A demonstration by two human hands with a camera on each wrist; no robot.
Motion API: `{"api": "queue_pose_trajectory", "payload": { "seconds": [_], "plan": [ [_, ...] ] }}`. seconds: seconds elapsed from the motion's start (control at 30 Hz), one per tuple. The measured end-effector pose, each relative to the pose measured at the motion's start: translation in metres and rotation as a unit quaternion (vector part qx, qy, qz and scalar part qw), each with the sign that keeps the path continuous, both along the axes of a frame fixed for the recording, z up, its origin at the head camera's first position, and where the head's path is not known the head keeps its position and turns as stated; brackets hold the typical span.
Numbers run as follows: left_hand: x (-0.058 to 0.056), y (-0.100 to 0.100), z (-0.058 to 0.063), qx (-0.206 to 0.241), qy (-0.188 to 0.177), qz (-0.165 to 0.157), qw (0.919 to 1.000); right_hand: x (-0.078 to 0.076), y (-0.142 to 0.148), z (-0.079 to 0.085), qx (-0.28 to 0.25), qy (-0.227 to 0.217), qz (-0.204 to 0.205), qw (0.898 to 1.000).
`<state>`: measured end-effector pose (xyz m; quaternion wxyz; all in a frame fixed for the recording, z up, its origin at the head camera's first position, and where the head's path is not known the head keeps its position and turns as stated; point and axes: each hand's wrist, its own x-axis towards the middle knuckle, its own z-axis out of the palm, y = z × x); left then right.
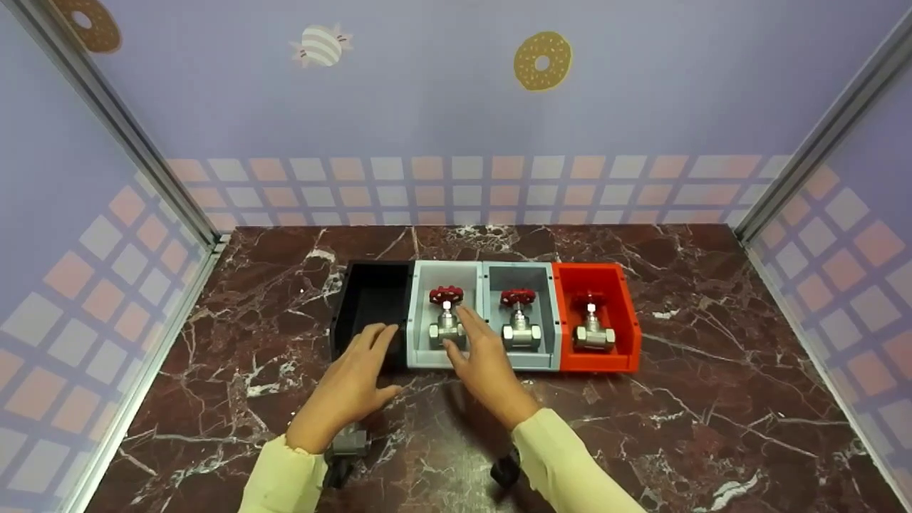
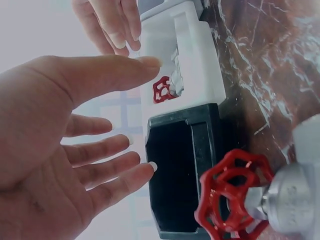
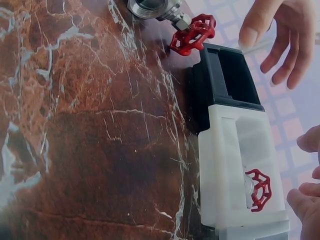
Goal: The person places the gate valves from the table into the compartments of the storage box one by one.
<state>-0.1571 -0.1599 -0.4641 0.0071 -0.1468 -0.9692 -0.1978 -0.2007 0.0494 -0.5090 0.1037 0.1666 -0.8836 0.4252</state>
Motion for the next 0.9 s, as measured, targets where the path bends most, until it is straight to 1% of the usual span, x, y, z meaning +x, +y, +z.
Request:
{"api": "queue_pose_trajectory", "payload": {
  "seconds": [0.07,0.17,0.27,0.5,0.63,0.77,0.9],
  "plan": [
    [0.002,-0.003,0.000,-0.001,-0.003,0.001,1.0000,0.000,-0.002,0.000,-0.003,0.008,0.002,1.000],
    [0.005,-0.006,0.000,-0.003,-0.008,0.006,0.9999,0.001,-0.004,0.001,-0.004,0.003,0.002,1.000],
    [0.009,-0.009,-0.001,-0.004,-0.010,0.010,0.9999,0.001,-0.007,0.002,-0.003,-0.006,0.003,1.000],
    [0.016,-0.018,-0.004,0.002,-0.031,0.016,0.9994,0.001,-0.015,0.003,-0.002,-0.037,0.006,0.999],
    [0.019,-0.023,-0.006,0.002,-0.035,0.029,0.9990,0.001,-0.018,0.004,-0.004,-0.037,0.011,0.999],
    [0.021,-0.026,-0.007,0.007,-0.036,0.031,0.9988,0.000,-0.019,0.006,-0.004,-0.034,0.007,0.999],
    [0.023,-0.028,-0.009,0.010,-0.036,0.034,0.9987,-0.002,-0.021,0.007,-0.001,-0.035,0.014,0.999]
  ]
}}
